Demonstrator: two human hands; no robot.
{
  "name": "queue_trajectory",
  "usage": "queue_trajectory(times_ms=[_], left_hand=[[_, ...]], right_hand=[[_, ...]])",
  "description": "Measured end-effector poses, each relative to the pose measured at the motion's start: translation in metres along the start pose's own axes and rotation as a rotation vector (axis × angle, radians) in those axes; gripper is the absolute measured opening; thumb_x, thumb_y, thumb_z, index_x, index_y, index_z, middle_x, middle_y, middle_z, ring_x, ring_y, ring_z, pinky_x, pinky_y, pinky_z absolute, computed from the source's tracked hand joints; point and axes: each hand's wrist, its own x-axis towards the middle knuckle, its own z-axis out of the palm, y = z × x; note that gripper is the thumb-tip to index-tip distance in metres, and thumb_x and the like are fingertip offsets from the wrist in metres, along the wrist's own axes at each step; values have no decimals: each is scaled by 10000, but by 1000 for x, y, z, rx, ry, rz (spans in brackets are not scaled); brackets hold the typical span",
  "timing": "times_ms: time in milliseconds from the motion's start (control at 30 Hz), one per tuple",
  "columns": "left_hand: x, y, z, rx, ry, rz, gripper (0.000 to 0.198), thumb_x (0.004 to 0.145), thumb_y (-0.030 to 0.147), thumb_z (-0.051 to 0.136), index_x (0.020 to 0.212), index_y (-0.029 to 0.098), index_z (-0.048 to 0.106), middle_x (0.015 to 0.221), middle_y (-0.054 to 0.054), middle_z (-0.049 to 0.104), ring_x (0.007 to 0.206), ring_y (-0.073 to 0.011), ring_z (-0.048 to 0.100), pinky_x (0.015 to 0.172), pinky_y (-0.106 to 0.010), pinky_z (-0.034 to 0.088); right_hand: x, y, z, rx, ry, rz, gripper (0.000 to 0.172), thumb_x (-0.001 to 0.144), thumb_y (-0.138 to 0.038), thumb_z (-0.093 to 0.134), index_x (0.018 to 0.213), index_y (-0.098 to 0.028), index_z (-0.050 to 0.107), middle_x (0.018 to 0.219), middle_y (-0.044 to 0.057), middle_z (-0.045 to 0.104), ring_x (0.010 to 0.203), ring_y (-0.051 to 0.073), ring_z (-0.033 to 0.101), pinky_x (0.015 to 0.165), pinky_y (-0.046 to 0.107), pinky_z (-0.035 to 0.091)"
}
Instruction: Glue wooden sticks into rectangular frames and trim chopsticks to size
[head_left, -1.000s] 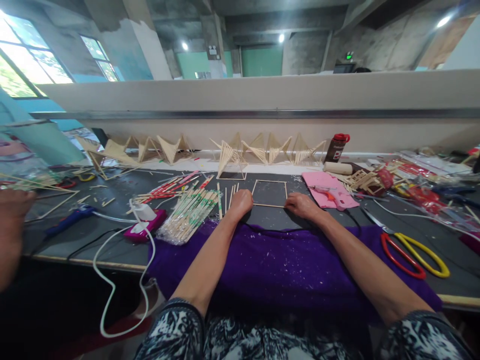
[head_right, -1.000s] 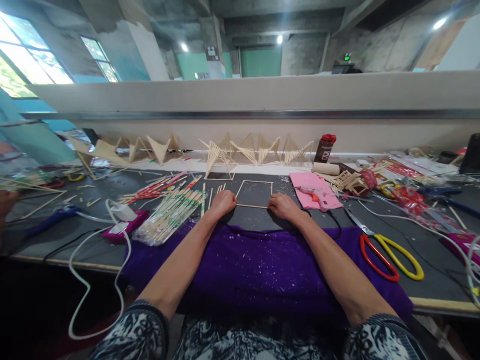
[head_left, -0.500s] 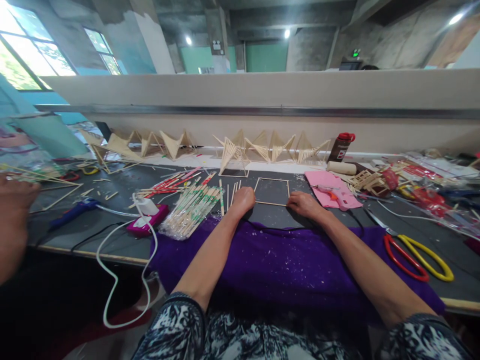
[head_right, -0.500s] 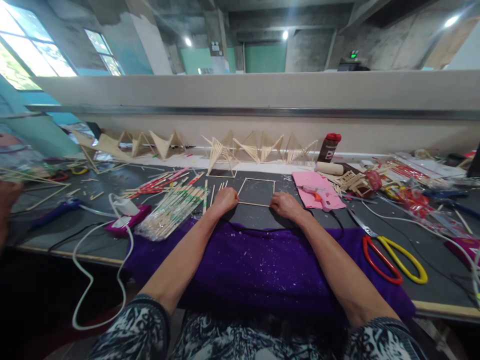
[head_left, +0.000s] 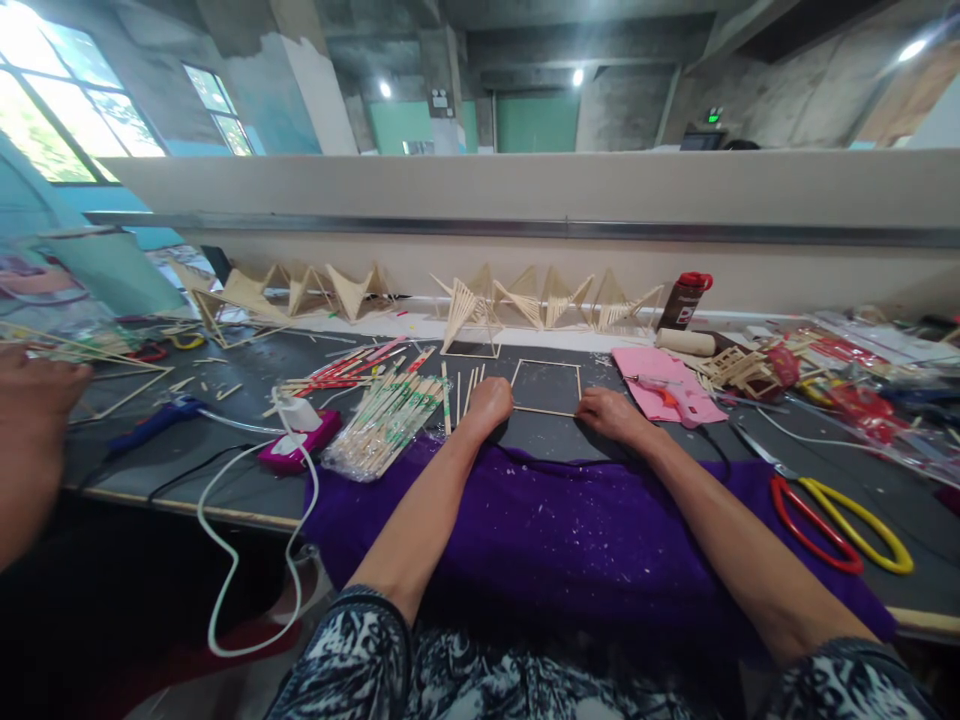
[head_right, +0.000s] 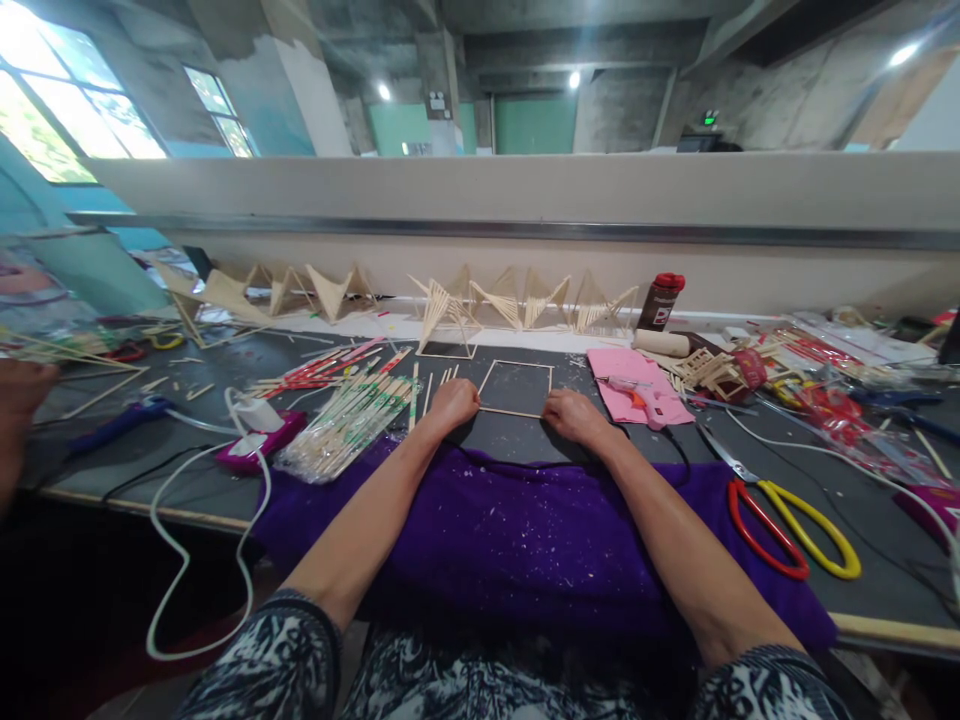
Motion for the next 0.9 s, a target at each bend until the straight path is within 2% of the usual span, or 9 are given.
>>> queue_trajectory(times_ms=[900], left_hand=[[0,0,-1,-5,-19,-15,289,759,193,478,932,116,696,949,-171,670,947,-235,618,835,-305,463]], right_hand=[[0,-7,-8,-42,-50,25,207,829,-191,467,823,-169,673,820,53,602,807,147,526,712,227,359]])
